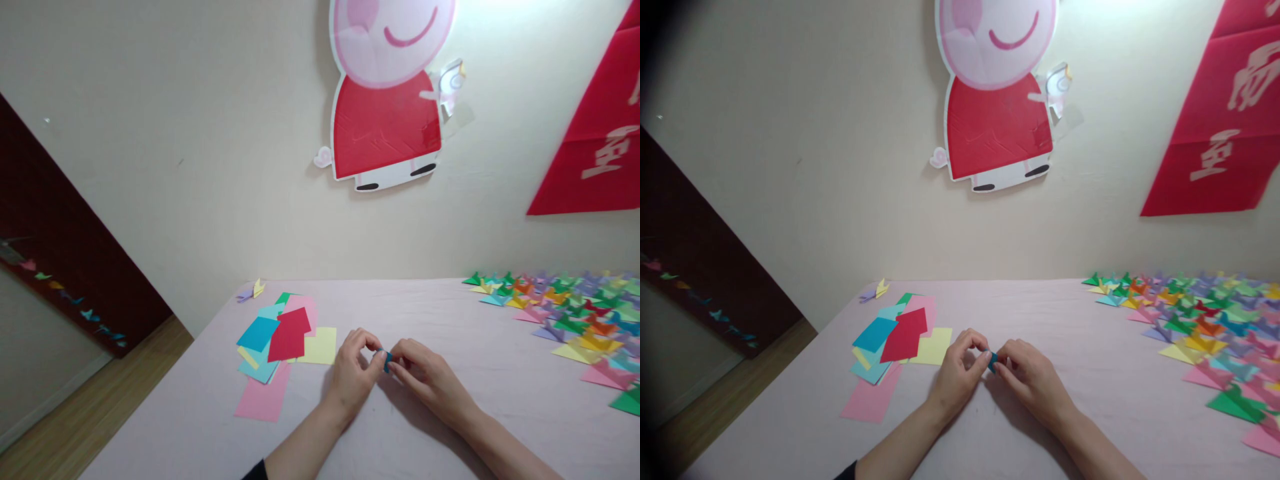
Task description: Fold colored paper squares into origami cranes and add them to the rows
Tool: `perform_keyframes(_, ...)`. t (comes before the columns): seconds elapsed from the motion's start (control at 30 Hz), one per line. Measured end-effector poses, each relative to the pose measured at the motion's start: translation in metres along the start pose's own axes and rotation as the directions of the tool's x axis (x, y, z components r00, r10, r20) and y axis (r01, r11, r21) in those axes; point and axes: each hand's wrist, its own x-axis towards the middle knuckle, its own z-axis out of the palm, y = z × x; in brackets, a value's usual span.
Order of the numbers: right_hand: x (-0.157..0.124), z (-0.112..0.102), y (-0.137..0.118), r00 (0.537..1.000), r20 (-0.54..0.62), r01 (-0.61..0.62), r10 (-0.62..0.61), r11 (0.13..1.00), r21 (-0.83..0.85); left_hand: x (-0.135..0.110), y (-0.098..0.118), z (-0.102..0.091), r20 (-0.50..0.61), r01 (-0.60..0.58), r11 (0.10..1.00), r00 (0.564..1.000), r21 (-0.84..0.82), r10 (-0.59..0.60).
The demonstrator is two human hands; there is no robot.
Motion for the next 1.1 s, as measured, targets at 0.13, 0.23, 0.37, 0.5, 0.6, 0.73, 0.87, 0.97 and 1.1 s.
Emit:
perform_keyframes(0.13,-0.0009,0.0005,0.0002,0.999,-0.013,-0.045,0.046,0.997,0.066,-0.0011,-0.0003,0.0006,0.041,-0.021,0.999,0.999,0.033,0.019)
perform_keyframes(0.23,-0.0015,-0.0002,0.0010,0.998,-0.017,-0.060,0.062,0.992,0.108,-0.0017,-0.0002,0.0006,0.054,-0.011,0.998,0.998,0.060,0.008)
perform_keyframes(0.37,-0.0018,-0.0026,0.0010,0.996,-0.021,-0.087,0.091,0.984,0.152,-0.0026,0.0004,0.0002,0.053,0.027,0.998,0.998,0.057,-0.030)
perform_keyframes(0.5,-0.0016,-0.0047,0.0010,0.990,-0.050,-0.119,0.132,0.971,0.205,-0.0030,0.0004,0.0001,0.041,0.079,0.997,0.996,0.005,-0.079)
perform_keyframes(0.6,-0.0013,-0.0043,0.0021,0.989,-0.026,-0.133,0.143,0.965,0.227,-0.0024,0.0011,0.0004,0.023,0.104,0.995,0.994,0.009,-0.104)
perform_keyframes(0.73,-0.0013,-0.0006,0.0050,0.989,-0.019,-0.136,0.143,0.966,0.218,-0.0021,0.0039,0.0002,0.022,0.147,0.986,0.989,0.076,-0.149)
perform_keyframes(0.87,-0.0015,0.0024,0.0073,0.992,-0.025,-0.118,0.125,0.975,0.188,-0.0043,0.0056,0.0001,0.044,0.086,0.986,0.995,0.145,-0.093)
perform_keyframes(0.97,-0.0019,0.0024,0.0070,0.994,-0.019,-0.104,0.108,0.981,0.164,-0.0057,0.0045,0.0011,0.069,0.046,0.984,0.996,0.173,-0.058)
perform_keyframes(1.1,-0.0028,0.0009,0.0058,0.996,-0.020,-0.087,0.090,0.990,0.115,-0.0051,0.0014,0.0032,0.047,0.059,0.972,0.996,0.226,-0.071)
